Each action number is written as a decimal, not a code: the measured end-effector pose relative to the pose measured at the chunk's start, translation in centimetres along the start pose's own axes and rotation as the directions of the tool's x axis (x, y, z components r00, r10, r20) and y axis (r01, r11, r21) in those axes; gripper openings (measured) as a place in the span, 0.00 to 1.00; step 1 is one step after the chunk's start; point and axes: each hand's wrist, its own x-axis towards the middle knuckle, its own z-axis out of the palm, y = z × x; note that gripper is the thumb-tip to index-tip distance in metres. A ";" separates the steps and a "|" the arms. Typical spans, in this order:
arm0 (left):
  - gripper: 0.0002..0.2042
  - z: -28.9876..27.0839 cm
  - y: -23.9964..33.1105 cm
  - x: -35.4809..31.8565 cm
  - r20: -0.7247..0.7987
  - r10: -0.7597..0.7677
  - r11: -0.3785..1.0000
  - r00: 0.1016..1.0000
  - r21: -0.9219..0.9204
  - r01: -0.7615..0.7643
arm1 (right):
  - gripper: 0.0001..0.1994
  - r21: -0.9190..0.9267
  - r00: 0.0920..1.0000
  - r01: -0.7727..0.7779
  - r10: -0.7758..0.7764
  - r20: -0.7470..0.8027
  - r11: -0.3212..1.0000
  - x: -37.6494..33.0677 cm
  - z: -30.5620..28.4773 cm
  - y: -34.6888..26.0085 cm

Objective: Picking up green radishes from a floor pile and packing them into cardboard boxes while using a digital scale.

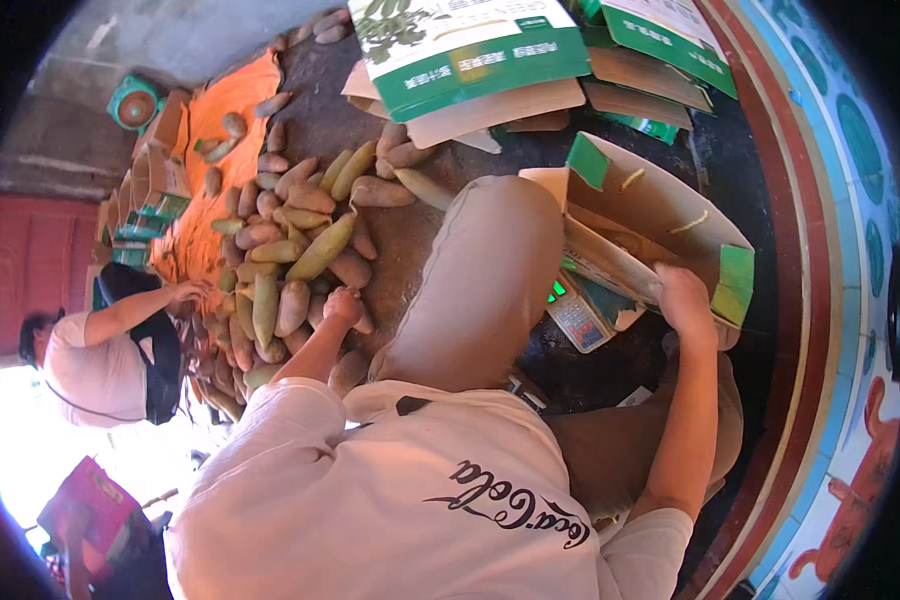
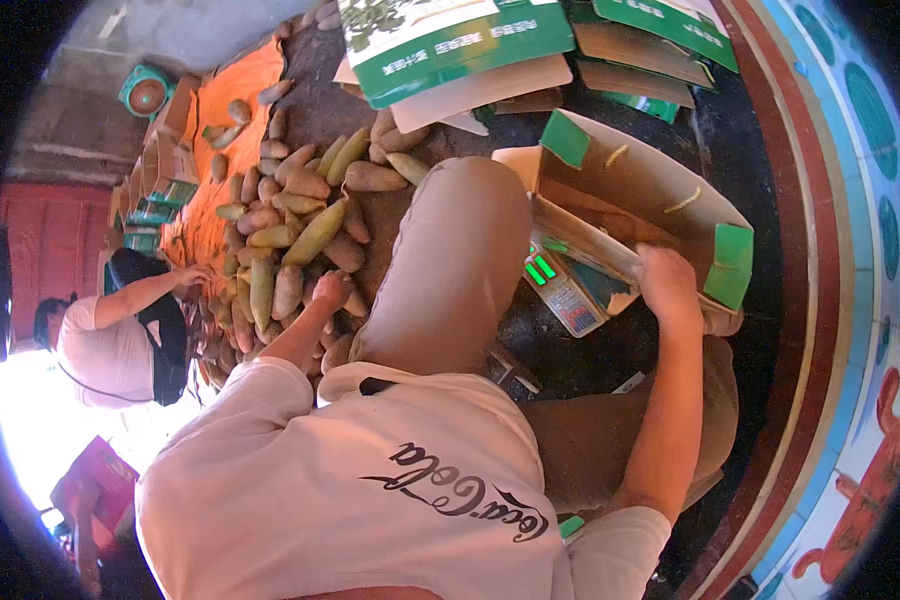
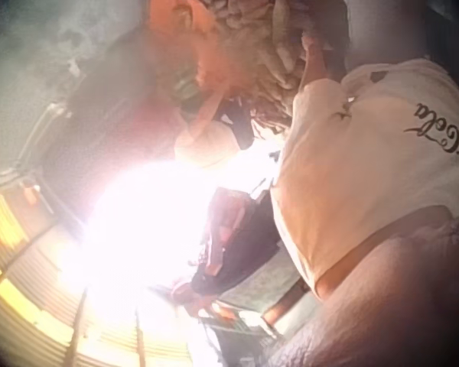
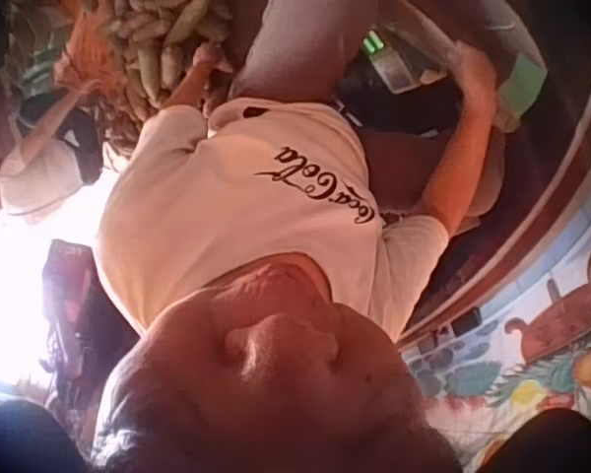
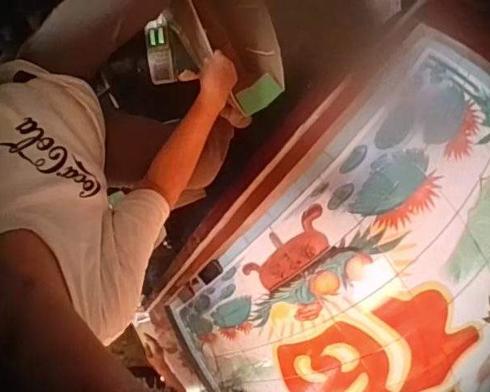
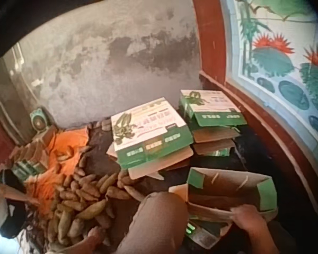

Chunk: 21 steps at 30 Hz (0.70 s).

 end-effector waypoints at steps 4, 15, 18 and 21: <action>0.18 -0.8 -0.3 -2.8 0.023 -0.145 0.989 0.989 0.015 0.145 | 0.07 0.000 0.996 -0.069 0.069 0.062 0.998 -0.2 -0.1 -0.5; 0.22 -1.2 -2.9 -3.4 -0.417 -0.035 0.993 0.908 0.090 0.080 | 0.12 -0.008 0.995 -0.056 0.057 0.076 0.998 0.0 -0.1 -1.3; 0.22 -2.2 -4.6 -1.6 -0.474 -0.123 0.962 0.872 0.160 0.222 | 0.13 -0.009 0.992 -0.069 0.069 0.110 0.998 0.0 0.1 -1.4; 0.19 -4.6 -5.0 -1.2 -0.321 -0.156 0.953 0.934 0.200 0.228 | 0.14 -0.013 0.990 -0.088 0.089 0.110 0.996 -0.2 0.3 -0.8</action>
